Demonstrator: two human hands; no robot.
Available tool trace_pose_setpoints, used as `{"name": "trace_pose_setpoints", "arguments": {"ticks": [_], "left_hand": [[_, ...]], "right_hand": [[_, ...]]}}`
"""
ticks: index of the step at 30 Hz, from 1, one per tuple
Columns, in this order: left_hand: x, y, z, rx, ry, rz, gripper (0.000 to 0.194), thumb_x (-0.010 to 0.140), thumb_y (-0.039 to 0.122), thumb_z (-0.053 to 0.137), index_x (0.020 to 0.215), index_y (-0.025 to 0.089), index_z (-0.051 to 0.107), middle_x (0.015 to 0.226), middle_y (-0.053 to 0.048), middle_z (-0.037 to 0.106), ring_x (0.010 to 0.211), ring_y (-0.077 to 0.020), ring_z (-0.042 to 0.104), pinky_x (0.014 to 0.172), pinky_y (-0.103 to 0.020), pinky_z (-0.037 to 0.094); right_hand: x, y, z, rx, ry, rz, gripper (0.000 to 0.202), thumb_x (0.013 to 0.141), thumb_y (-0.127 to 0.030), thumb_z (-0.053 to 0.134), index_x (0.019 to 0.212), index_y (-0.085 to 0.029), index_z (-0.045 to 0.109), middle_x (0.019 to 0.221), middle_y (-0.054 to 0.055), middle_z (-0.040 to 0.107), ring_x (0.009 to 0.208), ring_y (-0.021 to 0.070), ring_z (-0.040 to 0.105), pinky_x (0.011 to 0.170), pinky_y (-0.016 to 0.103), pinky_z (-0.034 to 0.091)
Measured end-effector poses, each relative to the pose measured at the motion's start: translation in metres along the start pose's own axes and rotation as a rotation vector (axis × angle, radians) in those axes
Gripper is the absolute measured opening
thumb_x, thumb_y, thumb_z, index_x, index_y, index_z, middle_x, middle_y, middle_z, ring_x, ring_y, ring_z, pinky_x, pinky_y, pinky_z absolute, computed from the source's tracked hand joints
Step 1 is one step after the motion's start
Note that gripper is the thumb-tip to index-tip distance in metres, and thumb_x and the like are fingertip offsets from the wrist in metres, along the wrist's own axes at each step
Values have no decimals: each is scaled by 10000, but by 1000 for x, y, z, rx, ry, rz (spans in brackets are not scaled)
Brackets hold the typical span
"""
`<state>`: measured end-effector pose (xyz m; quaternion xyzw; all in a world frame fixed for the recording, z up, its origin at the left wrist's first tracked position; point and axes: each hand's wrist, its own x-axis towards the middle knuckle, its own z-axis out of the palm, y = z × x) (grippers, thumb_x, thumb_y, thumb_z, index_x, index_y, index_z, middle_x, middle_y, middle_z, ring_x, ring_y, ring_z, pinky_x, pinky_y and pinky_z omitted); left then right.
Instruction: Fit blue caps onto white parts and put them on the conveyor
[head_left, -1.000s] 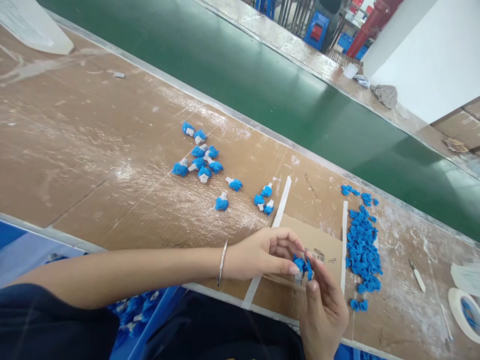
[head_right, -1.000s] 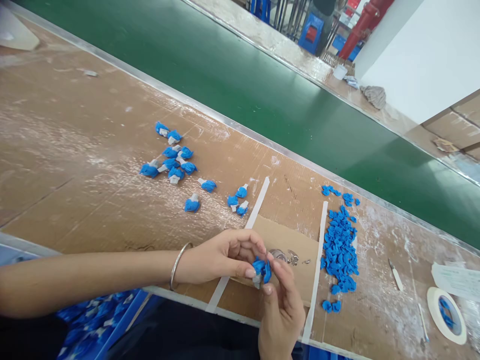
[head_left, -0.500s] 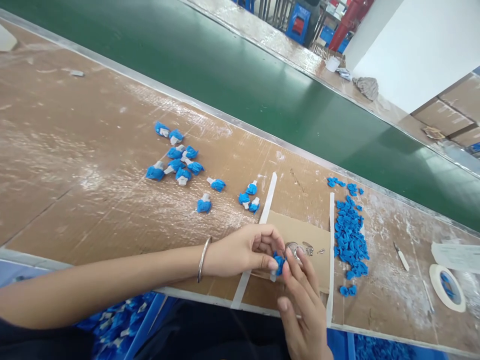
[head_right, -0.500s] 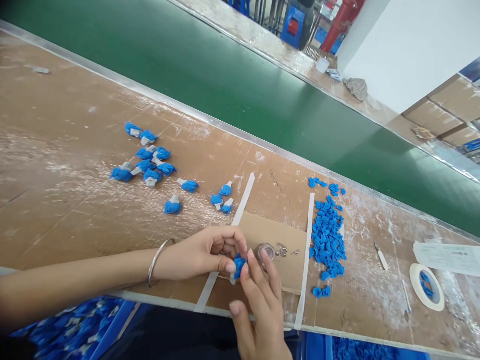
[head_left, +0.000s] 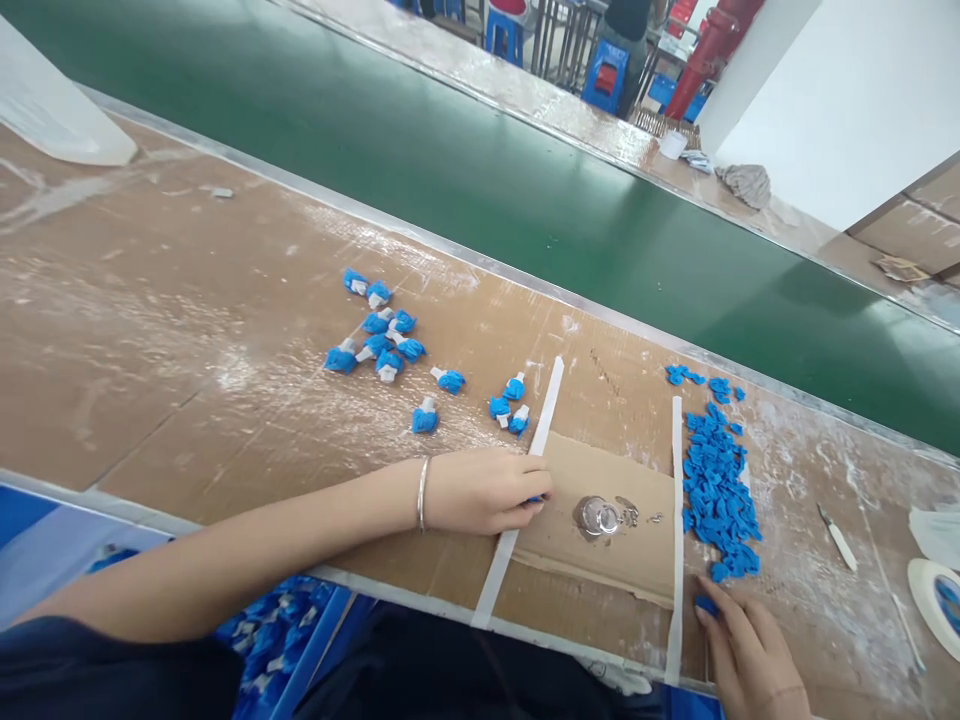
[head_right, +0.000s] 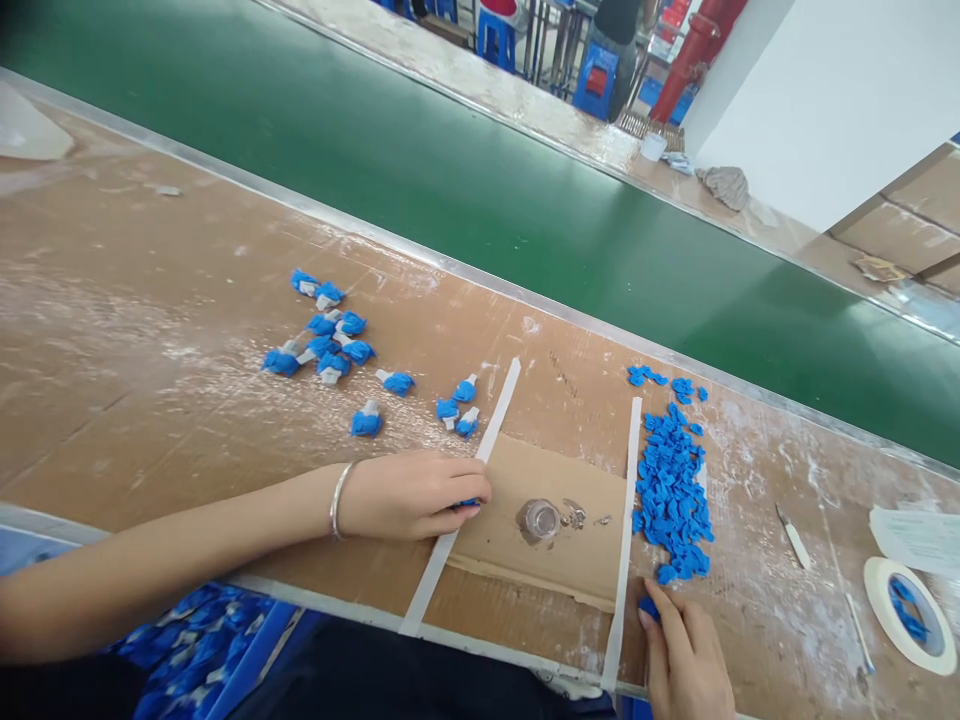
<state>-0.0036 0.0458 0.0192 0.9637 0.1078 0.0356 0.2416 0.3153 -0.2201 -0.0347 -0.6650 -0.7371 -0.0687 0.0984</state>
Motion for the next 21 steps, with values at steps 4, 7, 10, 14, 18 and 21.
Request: {"name": "trace_pose_setpoints", "arguments": {"ticks": [4, 7, 10, 14, 18, 21], "left_hand": [[-2, -9, -7, 334, -62, -21, 56, 847, 179, 557, 816, 157, 598, 822, -43, 655, 593, -195, 599, 469, -310, 358], [-6, -18, -19, 420, -63, -131, 56, 803, 174, 563, 798, 157, 616, 780, -47, 661, 587, -221, 617, 450, -313, 349], [-11, -24, -31, 455, -81, -298, 120, 795, 176, 534, 740, 149, 637, 734, -68, 668, 623, -250, 643, 499, -317, 394], [-14, -26, -41, 478, -54, -518, 244, 817, 182, 463, 658, 140, 644, 731, -112, 682, 691, -288, 662, 558, -333, 426], [-12, -24, -42, 516, 66, -591, 270, 852, 194, 418, 691, 141, 628, 732, -127, 661, 734, -285, 653, 588, -343, 426], [-8, -21, -40, 572, 176, -596, 271, 896, 218, 377, 758, 153, 602, 771, -121, 625, 797, -287, 627, 613, -346, 423]], "right_hand": [[8, 6, -3, -26, -6, -72, 287, 1021, -355, 411, 1097, -153, 600, 975, 109, 624, 887, 223, 632, 787, 326, 514], [8, 7, -4, -124, 24, -149, 290, 1024, -330, 400, 1074, -144, 617, 995, 114, 642, 871, 232, 634, 809, 352, 492], [3, 7, -1, -219, 61, -211, 293, 1023, -287, 390, 1074, -157, 648, 992, 90, 674, 790, 220, 641, 758, 357, 474], [0, -4, 4, -108, 154, -148, 283, 1019, -257, 417, 1040, -187, 690, 958, 61, 697, 808, 197, 663, 767, 310, 490], [11, -30, -10, 35, 290, 126, 189, 984, -248, 521, 1003, -205, 704, 955, 60, 696, 830, 216, 665, 792, 341, 508], [17, -38, -28, 84, 437, 369, 115, 948, -243, 590, 970, -181, 685, 938, 88, 681, 828, 236, 648, 782, 367, 503]]}}
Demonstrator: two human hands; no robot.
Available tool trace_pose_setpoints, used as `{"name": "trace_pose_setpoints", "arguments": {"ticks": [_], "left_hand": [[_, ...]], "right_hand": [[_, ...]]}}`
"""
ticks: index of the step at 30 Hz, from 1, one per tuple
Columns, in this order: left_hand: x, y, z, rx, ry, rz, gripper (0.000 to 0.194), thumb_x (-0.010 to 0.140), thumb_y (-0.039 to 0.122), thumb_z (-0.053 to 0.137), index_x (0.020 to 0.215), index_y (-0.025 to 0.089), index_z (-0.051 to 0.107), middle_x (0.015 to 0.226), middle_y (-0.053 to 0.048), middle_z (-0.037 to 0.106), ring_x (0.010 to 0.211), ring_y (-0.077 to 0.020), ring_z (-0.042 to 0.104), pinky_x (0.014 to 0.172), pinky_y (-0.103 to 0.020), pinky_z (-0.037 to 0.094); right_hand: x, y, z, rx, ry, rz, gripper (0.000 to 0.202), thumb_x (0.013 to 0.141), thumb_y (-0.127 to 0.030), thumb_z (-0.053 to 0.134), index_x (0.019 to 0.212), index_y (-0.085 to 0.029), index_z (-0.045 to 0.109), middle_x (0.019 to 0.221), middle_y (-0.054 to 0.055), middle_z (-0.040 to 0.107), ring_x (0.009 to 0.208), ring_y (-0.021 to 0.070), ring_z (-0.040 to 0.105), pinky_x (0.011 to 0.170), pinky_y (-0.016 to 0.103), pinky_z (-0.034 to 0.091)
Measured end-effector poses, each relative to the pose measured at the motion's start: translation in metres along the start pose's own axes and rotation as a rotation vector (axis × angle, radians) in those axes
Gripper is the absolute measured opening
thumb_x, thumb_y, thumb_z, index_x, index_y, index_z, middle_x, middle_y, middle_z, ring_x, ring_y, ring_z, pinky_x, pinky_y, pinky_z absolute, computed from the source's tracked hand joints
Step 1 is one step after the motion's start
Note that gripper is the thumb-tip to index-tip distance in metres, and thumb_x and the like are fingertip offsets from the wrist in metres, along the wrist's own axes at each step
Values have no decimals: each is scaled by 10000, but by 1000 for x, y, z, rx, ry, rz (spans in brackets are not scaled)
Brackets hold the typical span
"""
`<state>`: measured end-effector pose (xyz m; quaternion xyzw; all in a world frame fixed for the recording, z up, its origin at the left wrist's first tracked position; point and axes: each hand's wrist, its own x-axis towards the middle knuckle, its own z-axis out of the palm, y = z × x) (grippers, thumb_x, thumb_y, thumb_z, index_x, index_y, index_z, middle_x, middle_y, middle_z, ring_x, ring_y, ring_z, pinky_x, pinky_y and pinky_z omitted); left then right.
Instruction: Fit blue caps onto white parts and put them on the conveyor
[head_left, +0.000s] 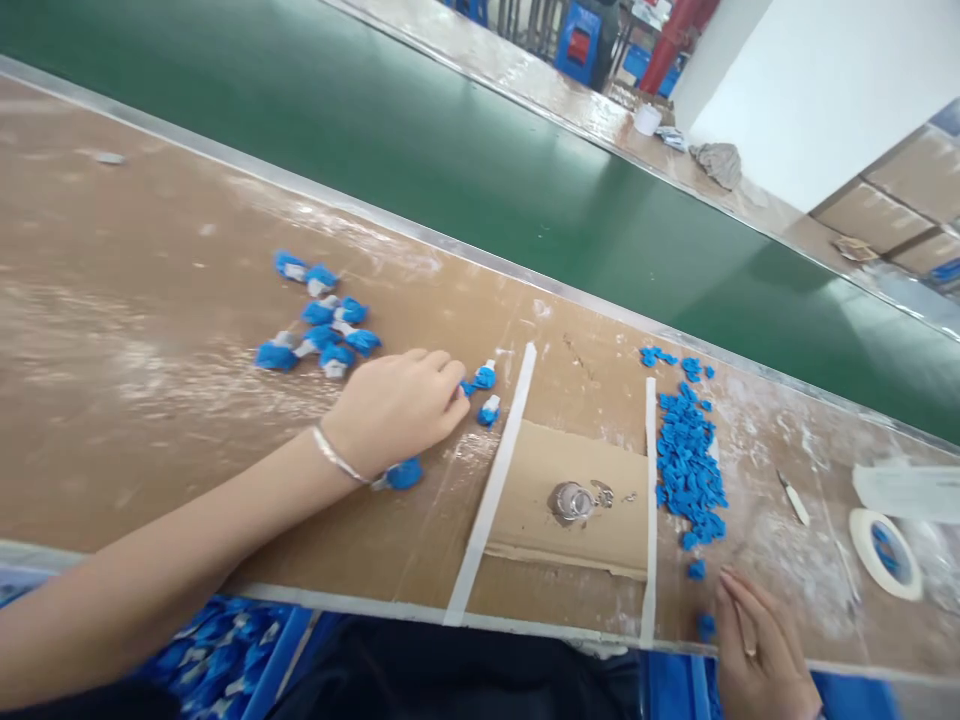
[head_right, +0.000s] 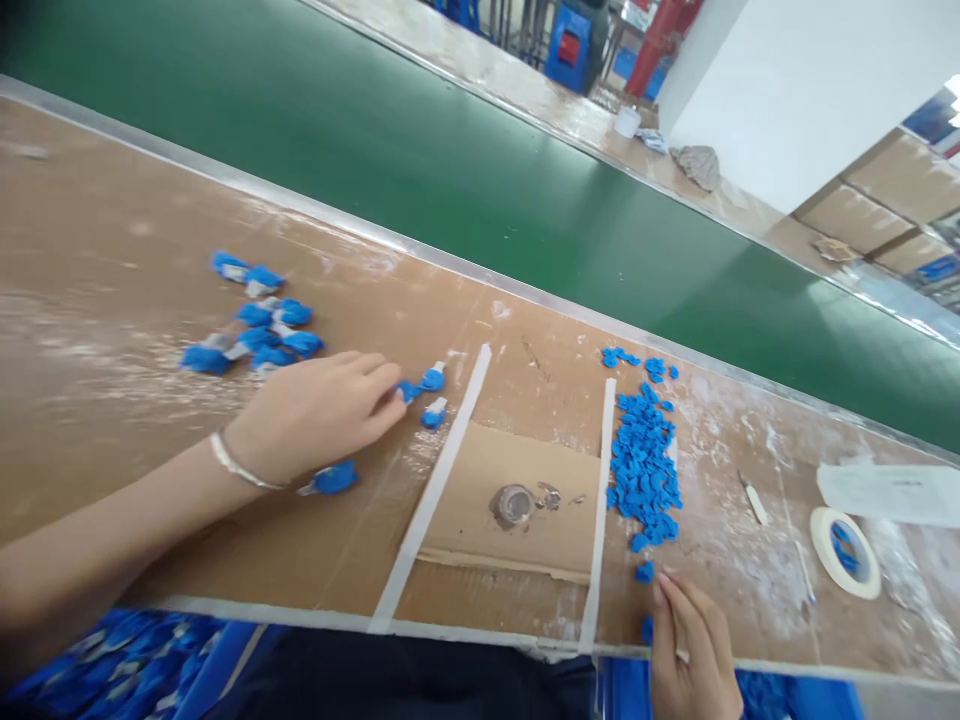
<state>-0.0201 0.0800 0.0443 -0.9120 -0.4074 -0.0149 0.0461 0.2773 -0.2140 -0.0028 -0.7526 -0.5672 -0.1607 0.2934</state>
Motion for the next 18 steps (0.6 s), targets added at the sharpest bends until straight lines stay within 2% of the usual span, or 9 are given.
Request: {"name": "trace_pose_setpoints", "arguments": {"ticks": [2, 3, 5, 8, 11, 14, 18], "left_hand": [[1, 3, 1, 28, 39, -22, 274, 924, 266, 368, 825, 141, 591, 811, -127, 600, 825, -298, 604, 626, -352, 424], [2, 4, 2, 37, 38, -27, 281, 935, 292, 370, 865, 129, 588, 838, -133, 592, 834, -305, 594, 629, -356, 424], [3, 6, 4, 33, -1, -4, 292, 945, 311, 380, 940, 103, 585, 890, -150, 583, 857, -321, 579, 636, -368, 424], [5, 6, 7, 28, -108, 89, 233, 927, 183, 376, 947, 108, 595, 943, -159, 588, 901, -320, 567, 688, -375, 428], [6, 6, 10, 38, -173, 107, 240, 899, 84, 356, 921, 104, 595, 949, -153, 597, 895, -300, 578, 709, -366, 432], [6, 6, 10, -3, -134, 33, 228, 927, 120, 357, 983, 84, 574, 960, -146, 604, 852, -291, 599, 678, -359, 434], [4, 7, 8, -52, 22, -58, 208, 944, 196, 380, 985, 108, 564, 972, -120, 625, 829, -280, 616, 668, -350, 441]], "right_hand": [[3, 3, -12, -23, 61, 152, 166, 952, -305, 587, 963, -163, 673, 943, 109, 672, 844, 248, 638, 771, 369, 500], [2, 6, -19, -36, 48, 200, 216, 956, -353, 577, 960, -159, 671, 941, 111, 671, 845, 248, 637, 755, 357, 505], [-2, 12, -30, -46, -62, 222, 304, 956, -449, 556, 948, -167, 669, 915, 94, 672, 797, 225, 646, 688, 308, 524], [-12, 13, -37, -55, -288, 129, 351, 970, -509, 505, 981, -194, 661, 931, 60, 669, 701, 168, 660, 599, 239, 543], [-22, 8, -32, -81, -375, -16, 340, 1017, -460, 418, 1054, -205, 640, 1009, 59, 661, 820, 174, 684, 706, 243, 566], [-28, 6, -25, -97, -369, -96, 338, 1045, -389, 354, 1047, -197, 632, 1015, 67, 662, 921, 196, 674, 789, 272, 560], [-23, 4, -19, -44, -420, -16, 316, 1027, -413, 385, 1052, -201, 618, 969, 66, 638, 788, 178, 678, 683, 260, 575]]}}
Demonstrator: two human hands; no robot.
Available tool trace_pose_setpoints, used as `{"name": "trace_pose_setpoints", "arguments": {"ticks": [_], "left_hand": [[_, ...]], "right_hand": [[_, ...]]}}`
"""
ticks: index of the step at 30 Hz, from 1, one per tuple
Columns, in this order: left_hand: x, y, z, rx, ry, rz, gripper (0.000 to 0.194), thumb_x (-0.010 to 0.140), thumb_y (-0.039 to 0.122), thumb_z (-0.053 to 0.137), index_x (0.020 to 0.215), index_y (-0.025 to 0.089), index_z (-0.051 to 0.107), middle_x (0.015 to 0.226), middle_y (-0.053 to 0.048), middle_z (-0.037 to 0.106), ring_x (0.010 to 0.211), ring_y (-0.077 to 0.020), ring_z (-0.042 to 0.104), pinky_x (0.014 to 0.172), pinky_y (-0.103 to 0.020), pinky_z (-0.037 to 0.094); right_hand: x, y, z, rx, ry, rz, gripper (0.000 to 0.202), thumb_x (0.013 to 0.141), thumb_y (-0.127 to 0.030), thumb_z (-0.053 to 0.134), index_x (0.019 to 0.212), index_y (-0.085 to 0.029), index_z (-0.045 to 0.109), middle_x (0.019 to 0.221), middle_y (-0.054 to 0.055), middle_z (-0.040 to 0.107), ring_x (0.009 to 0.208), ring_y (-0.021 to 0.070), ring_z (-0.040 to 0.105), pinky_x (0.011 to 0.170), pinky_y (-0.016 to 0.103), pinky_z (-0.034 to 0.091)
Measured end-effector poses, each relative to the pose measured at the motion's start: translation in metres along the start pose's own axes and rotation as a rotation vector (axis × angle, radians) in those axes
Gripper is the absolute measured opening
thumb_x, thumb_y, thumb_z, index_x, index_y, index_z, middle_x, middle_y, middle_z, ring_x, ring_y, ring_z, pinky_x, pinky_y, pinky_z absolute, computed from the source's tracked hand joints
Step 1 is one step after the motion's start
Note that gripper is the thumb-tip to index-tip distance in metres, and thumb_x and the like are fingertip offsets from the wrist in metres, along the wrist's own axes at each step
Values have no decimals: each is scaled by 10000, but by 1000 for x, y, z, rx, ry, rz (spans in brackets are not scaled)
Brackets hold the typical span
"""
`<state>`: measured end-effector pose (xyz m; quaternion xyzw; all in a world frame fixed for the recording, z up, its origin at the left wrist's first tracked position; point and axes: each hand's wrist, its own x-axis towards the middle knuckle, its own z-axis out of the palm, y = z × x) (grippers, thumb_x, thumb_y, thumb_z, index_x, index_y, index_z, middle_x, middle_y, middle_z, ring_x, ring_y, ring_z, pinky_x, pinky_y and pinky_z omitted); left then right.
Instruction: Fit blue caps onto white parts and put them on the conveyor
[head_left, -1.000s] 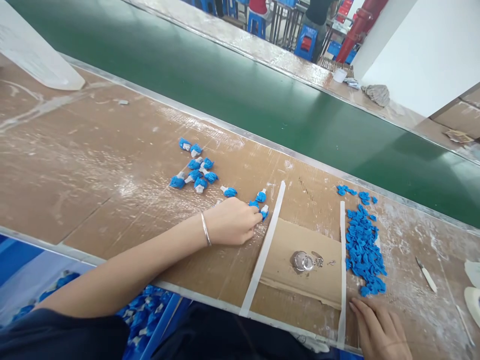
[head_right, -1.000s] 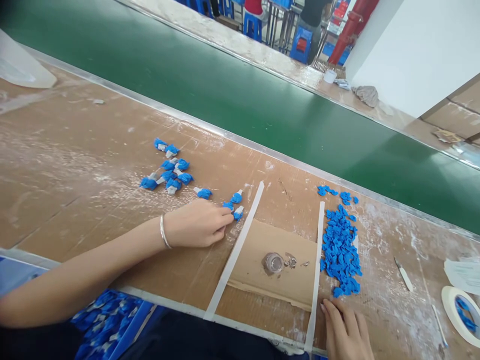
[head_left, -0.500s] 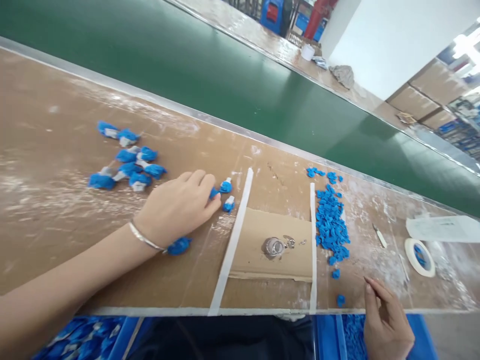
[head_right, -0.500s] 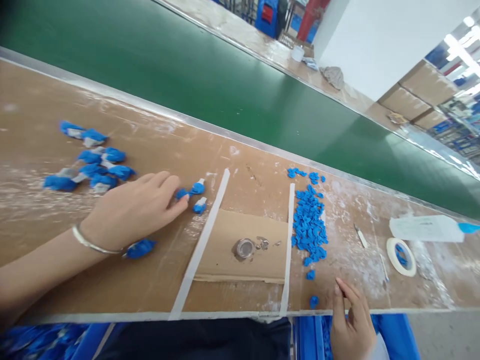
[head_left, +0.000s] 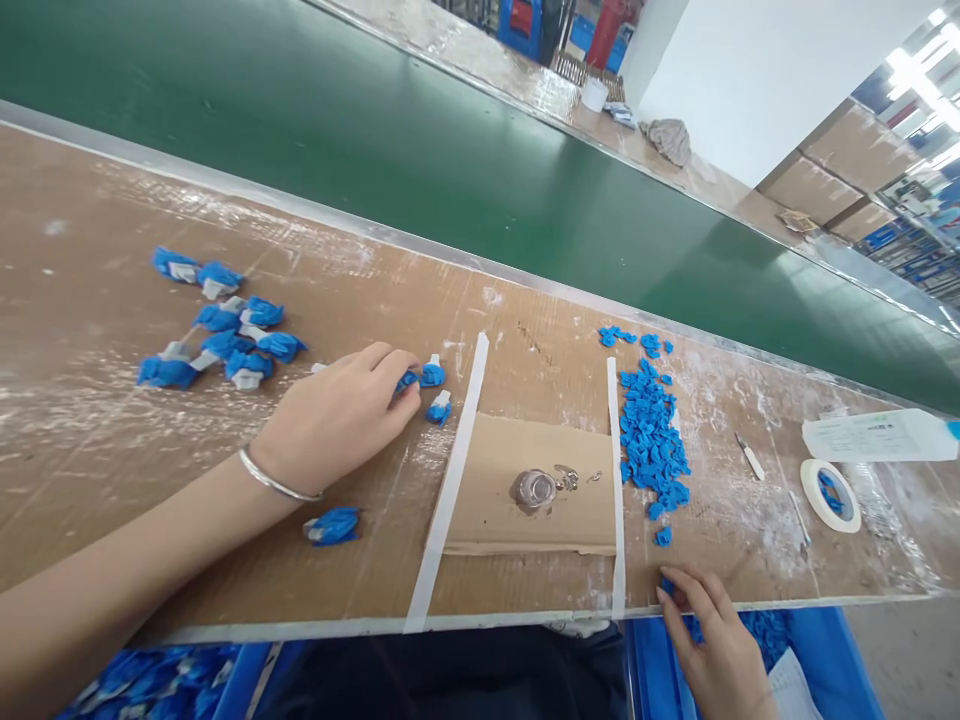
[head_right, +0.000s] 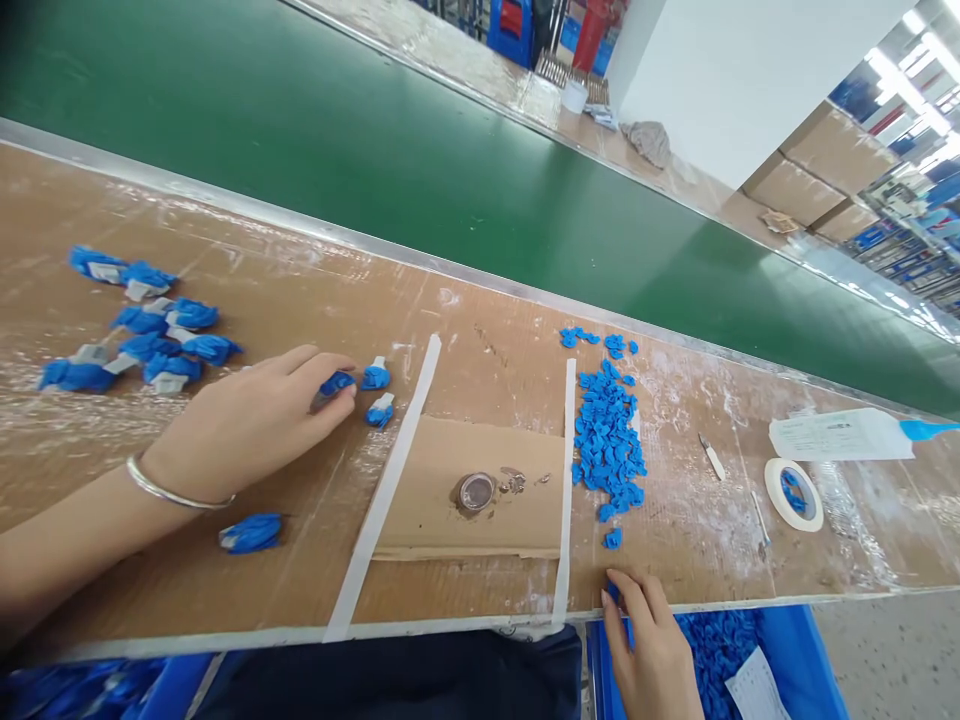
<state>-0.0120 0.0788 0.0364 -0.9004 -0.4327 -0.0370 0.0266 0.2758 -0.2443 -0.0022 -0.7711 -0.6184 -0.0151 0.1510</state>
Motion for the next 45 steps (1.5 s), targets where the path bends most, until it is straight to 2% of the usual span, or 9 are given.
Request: {"name": "trace_pose_setpoints", "arguments": {"ticks": [5, 11, 16, 22, 26, 30, 35, 39, 45], "left_hand": [[-4, 4, 0, -116, 112, 10, 231, 950, 236, 370, 971, 130, 574, 956, -107, 645, 867, -280, 628, 676, -352, 463], [-11, 12, 6, -461, 261, 68, 217, 944, 261, 373, 987, 162, 562, 960, -82, 655, 859, -223, 630, 763, -337, 490], [-14, 15, 9, -576, 261, 169, 192, 936, 235, 391, 960, 162, 566, 912, -62, 645, 823, -189, 619, 751, -301, 480], [-13, 18, 9, -655, 191, 136, 225, 921, 265, 391, 948, 158, 587, 894, -59, 640, 789, -180, 606, 746, -306, 481], [-15, 22, 6, -897, 61, 71, 207, 876, 314, 480, 946, 168, 609, 878, -39, 652, 741, -157, 596, 732, -294, 490], [-19, 30, 4, -1406, -275, -1, 200, 825, 329, 582, 940, 167, 607, 830, -24, 661, 746, -153, 620, 703, -285, 506], [-24, 41, 11, -1854, -651, -25, 283, 766, 310, 695, 966, 154, 570, 909, -46, 666, 818, -160, 639, 661, -269, 500], [-27, 46, 14, -1962, -695, -28, 339, 748, 301, 740, 994, 146, 566, 965, -67, 665, 830, -152, 628, 655, -260, 491], [-29, 47, 19, -2032, -679, -20, 332, 737, 259, 754, 985, 138, 570, 972, -64, 660, 849, -143, 621, 724, -273, 493]], "right_hand": [[19, -11, 3, 244, -92, 139, 260, 999, -388, 453, 1066, -225, 644, 1019, 74, 605, 882, 185, 654, 705, 251, 575], [32, -16, 16, 268, 114, 57, 213, 962, -365, 560, 1007, -205, 692, 1016, 72, 677, 921, 208, 672, 774, 279, 566], [22, -16, 29, 228, 256, 76, 176, 960, -321, 580, 958, -180, 686, 972, 69, 694, 870, 206, 672, 788, 313, 530], [17, -17, 32, 188, 251, -54, 189, 958, -213, 570, 1120, -163, 652, 1117, 111, 659, 965, 244, 647, 834, 393, 532], [19, -1, 25, 82, 138, -237, 247, 991, -181, 484, 1206, -165, 606, 1206, 114, 634, 1014, 236, 649, 805, 377, 556], [29, 12, 13, -72, 46, -474, 294, 1021, -181, 399, 1262, -163, 567, 1191, 109, 650, 1055, 246, 643, 803, 369, 547], [63, -32, 0, 81, 136, -412, 358, 975, -152, 530, 1330, -190, 504, 1148, 107, 660, 1020, 235, 642, 816, 368, 527], [97, -76, 13, 281, 157, -462, 456, 965, -112, 536, 1399, -183, 418, 1143, 114, 652, 1024, 221, 617, 817, 362, 522], [121, -87, 31, 293, 24, -496, 349, 988, -166, 502, 1336, -191, 486, 1096, 89, 665, 932, 212, 603, 796, 354, 527]]}}
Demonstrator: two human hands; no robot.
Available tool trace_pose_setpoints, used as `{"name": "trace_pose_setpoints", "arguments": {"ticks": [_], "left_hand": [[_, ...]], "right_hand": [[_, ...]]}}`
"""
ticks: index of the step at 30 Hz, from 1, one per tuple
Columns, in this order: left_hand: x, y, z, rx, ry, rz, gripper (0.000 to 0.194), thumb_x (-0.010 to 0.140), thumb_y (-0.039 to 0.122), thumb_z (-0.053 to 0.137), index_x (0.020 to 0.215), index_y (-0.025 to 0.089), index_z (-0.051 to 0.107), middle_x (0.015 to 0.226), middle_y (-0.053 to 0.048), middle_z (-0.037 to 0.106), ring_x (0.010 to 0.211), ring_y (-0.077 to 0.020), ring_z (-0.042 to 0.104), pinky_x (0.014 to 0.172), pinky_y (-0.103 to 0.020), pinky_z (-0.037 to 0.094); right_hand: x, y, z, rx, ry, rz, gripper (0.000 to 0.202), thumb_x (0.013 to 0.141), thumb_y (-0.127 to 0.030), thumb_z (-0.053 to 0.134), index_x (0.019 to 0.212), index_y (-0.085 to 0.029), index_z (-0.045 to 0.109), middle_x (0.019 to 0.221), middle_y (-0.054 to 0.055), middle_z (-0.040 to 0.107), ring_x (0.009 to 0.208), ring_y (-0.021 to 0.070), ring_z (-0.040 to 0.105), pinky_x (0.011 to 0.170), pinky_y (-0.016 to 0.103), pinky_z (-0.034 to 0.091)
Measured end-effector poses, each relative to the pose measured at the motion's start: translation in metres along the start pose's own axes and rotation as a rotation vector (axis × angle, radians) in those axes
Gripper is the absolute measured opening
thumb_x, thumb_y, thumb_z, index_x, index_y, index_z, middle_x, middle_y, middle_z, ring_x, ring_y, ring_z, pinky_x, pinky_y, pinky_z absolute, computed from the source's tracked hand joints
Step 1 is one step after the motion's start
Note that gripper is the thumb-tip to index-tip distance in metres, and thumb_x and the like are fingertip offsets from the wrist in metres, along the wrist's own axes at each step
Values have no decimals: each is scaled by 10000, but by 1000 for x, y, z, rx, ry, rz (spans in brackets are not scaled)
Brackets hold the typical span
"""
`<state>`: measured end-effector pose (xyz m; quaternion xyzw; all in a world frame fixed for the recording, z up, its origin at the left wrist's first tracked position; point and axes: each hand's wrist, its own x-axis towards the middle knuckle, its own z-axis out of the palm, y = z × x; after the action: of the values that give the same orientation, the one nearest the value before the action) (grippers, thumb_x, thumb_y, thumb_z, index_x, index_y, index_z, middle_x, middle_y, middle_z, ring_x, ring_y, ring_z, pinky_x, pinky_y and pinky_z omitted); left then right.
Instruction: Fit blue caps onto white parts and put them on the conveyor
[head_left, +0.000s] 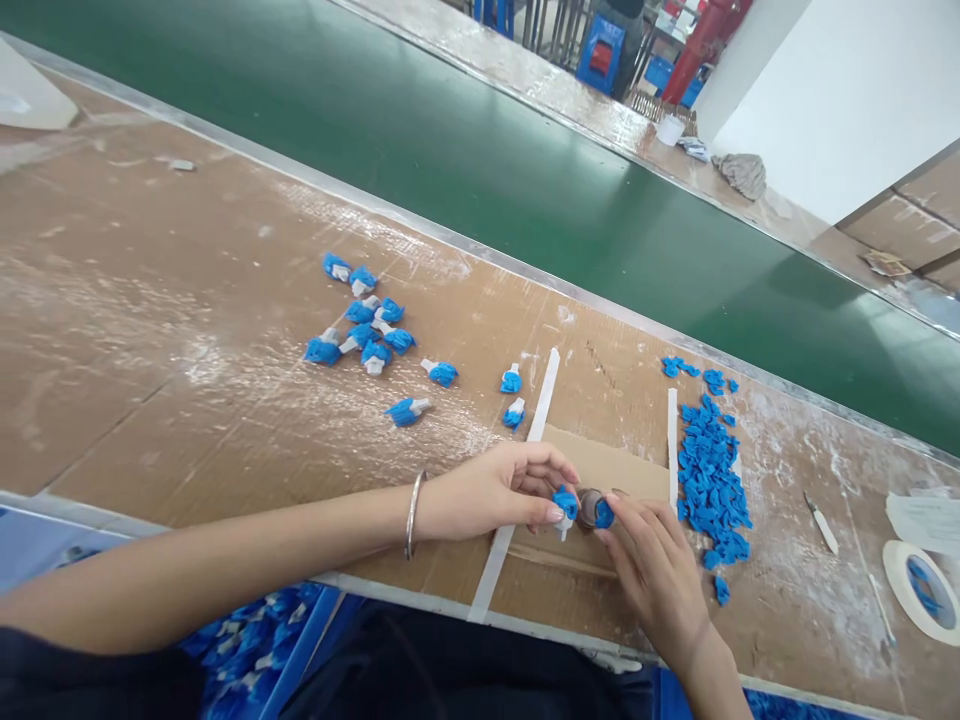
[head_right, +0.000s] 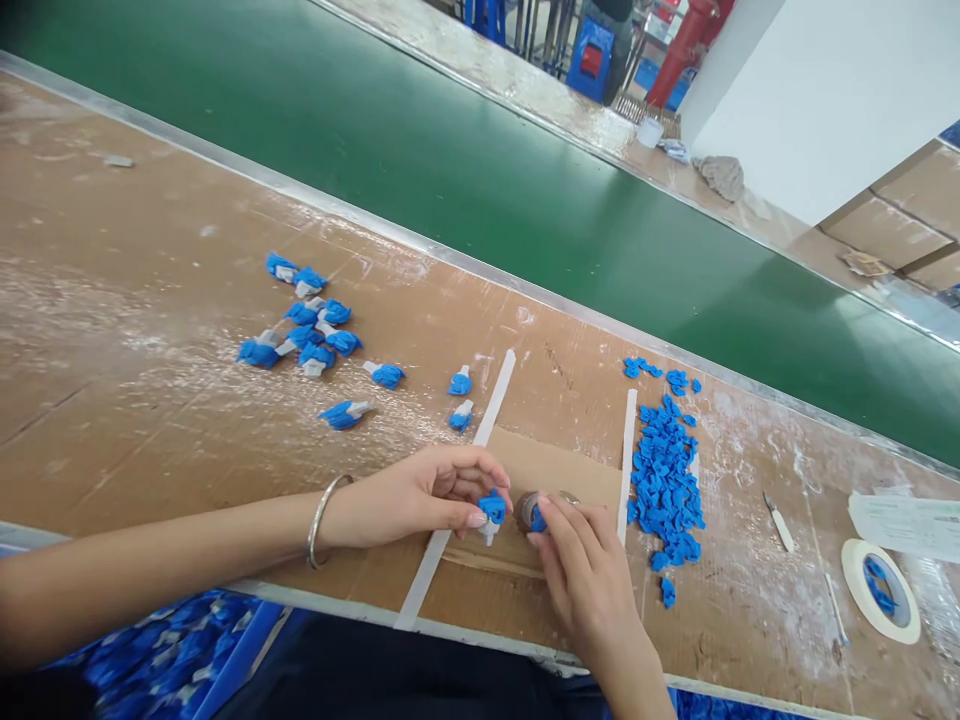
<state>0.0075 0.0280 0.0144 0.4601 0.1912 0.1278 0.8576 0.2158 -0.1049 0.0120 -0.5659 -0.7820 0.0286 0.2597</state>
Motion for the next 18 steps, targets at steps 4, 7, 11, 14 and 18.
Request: {"name": "trace_pose_setpoints", "arguments": {"ticks": [4, 7, 11, 14, 18], "left_hand": [[0, -3, 2, -1, 13, 22, 334, 731, 245, 760, 987, 138, 574, 972, -60, 655, 851, -145, 619, 764, -291, 487], [-2, -1, 6, -19, 9, 39, 335, 725, 253, 776, 976, 146, 582, 954, -44, 649, 833, -134, 607, 767, -284, 477], [-6, 0, 12, -74, -22, 51, 346, 709, 255, 799, 954, 151, 577, 921, -30, 647, 797, -117, 595, 745, -264, 464], [-8, 0, 15, -112, -34, 50, 351, 710, 259, 805, 939, 151, 561, 921, -29, 651, 785, -114, 599, 730, -260, 461], [-8, -1, 16, -121, -38, 56, 325, 724, 238, 795, 919, 148, 551, 879, -19, 653, 768, -112, 607, 706, -250, 460]], "right_hand": [[-2, -15, -1, 320, 106, 219, 322, 962, -209, 563, 1282, -236, 537, 1093, 88, 660, 912, 206, 601, 742, 334, 546], [-5, -33, 4, 644, 264, 408, 328, 936, -237, 624, 1257, -254, 559, 1080, 76, 680, 916, 193, 630, 736, 303, 563], [-4, -49, 15, 867, 396, 498, 329, 911, -235, 673, 1231, -257, 596, 1073, 60, 705, 908, 169, 679, 783, 260, 571], [0, -56, 21, 944, 451, 536, 335, 894, -248, 700, 1217, -261, 610, 1071, 58, 709, 945, 176, 684, 779, 240, 571], [6, -61, 23, 924, 467, 530, 324, 906, -248, 681, 1221, -264, 606, 1073, 62, 706, 968, 204, 681, 796, 291, 577]]}}
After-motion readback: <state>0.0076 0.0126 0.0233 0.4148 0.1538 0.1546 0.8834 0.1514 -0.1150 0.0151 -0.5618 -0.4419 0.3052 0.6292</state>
